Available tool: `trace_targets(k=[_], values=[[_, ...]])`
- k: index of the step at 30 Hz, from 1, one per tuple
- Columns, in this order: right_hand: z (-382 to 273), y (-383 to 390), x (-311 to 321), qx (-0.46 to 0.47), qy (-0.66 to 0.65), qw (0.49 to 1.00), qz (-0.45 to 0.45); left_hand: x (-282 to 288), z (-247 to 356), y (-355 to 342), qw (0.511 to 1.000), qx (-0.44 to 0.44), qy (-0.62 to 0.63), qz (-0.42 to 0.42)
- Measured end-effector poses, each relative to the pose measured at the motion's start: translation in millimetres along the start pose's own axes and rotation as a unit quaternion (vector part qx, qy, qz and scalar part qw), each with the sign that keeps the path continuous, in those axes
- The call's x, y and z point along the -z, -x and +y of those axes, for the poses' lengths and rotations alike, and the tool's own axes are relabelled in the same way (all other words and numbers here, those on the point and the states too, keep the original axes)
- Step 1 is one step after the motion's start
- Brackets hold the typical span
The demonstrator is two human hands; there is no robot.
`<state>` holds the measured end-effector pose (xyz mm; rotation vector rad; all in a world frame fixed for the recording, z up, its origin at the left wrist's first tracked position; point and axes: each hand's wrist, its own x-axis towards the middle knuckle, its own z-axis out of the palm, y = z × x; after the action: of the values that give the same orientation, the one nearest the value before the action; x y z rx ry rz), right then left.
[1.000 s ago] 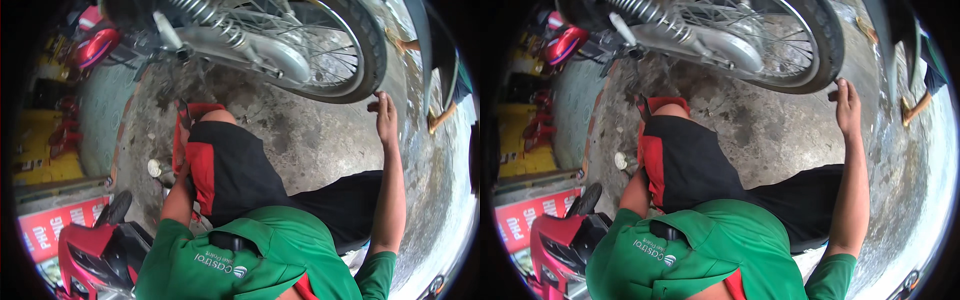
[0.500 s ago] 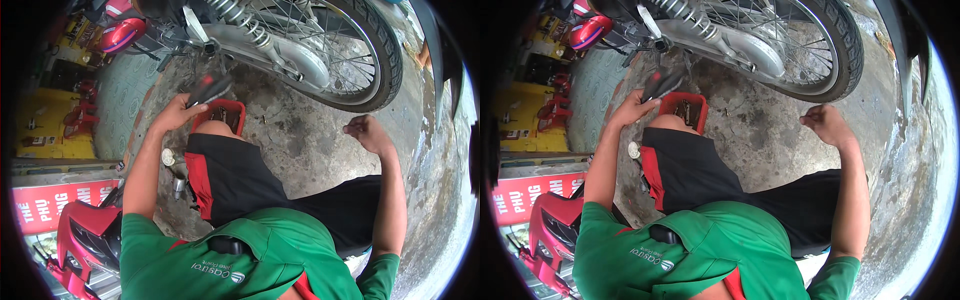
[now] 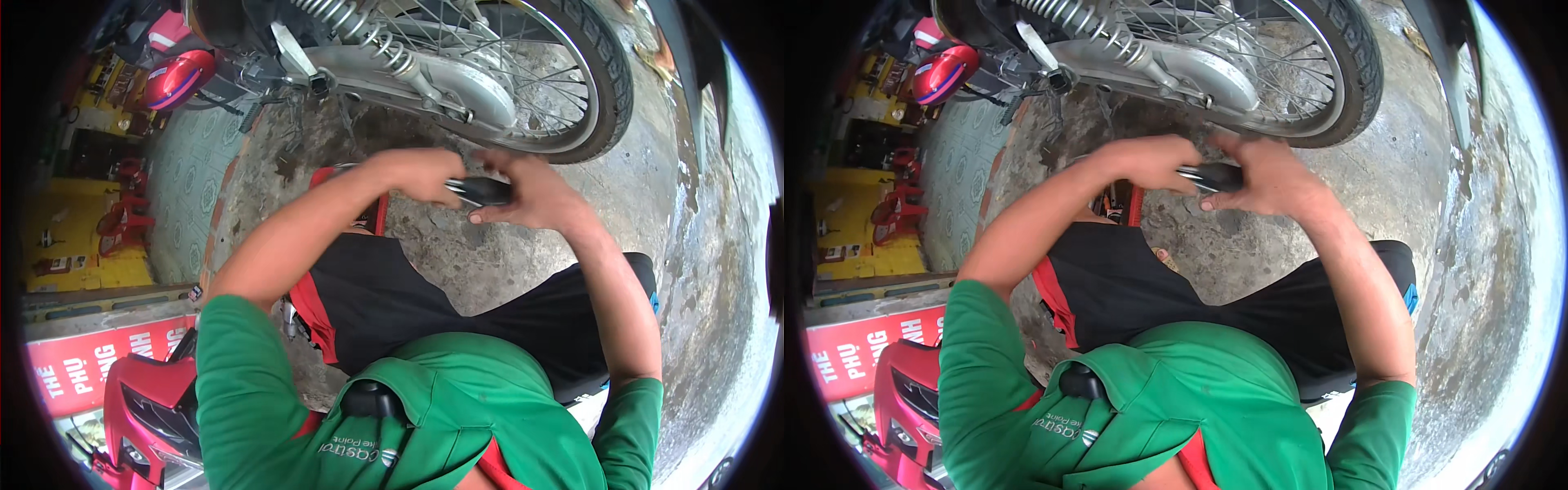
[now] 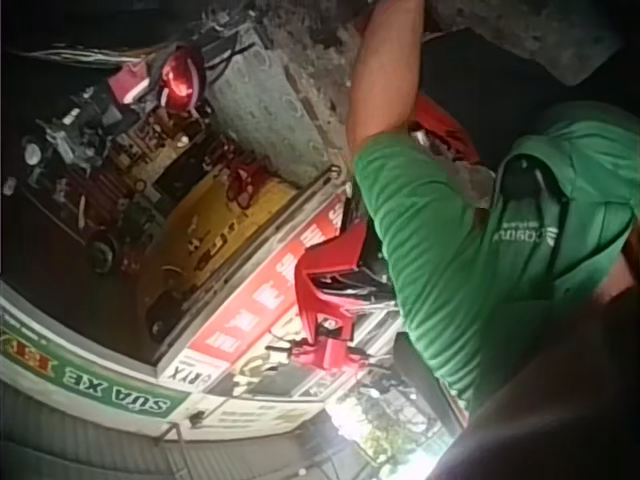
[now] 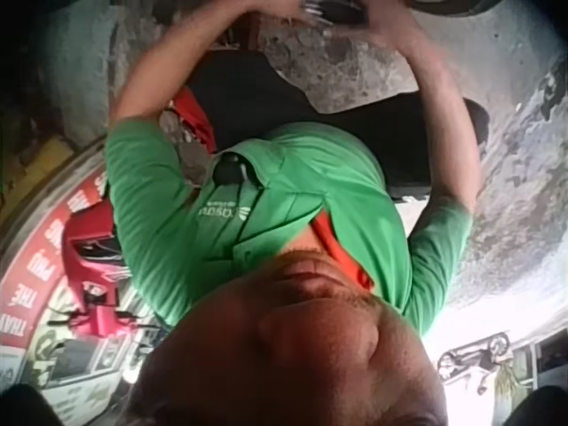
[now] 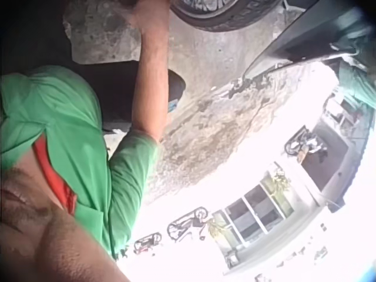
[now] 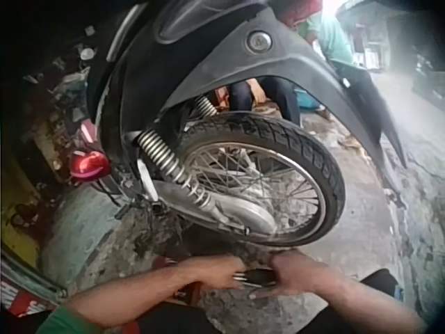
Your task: Repair or replace the inner tube of a motorcycle tire.
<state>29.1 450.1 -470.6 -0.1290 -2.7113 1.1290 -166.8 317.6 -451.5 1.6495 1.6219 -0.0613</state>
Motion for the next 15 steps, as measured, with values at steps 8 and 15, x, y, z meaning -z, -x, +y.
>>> trace_targets(k=[8,15], values=[[72,44,-24,-0.260,0.101,0.928,-0.248,-75,-16,-114,0.997,0.039,0.035,-0.048],[116,76,-30,-0.279,0.102,0.919,-0.261,-116,-47,-152,0.992,0.102,-0.029,-0.064]])
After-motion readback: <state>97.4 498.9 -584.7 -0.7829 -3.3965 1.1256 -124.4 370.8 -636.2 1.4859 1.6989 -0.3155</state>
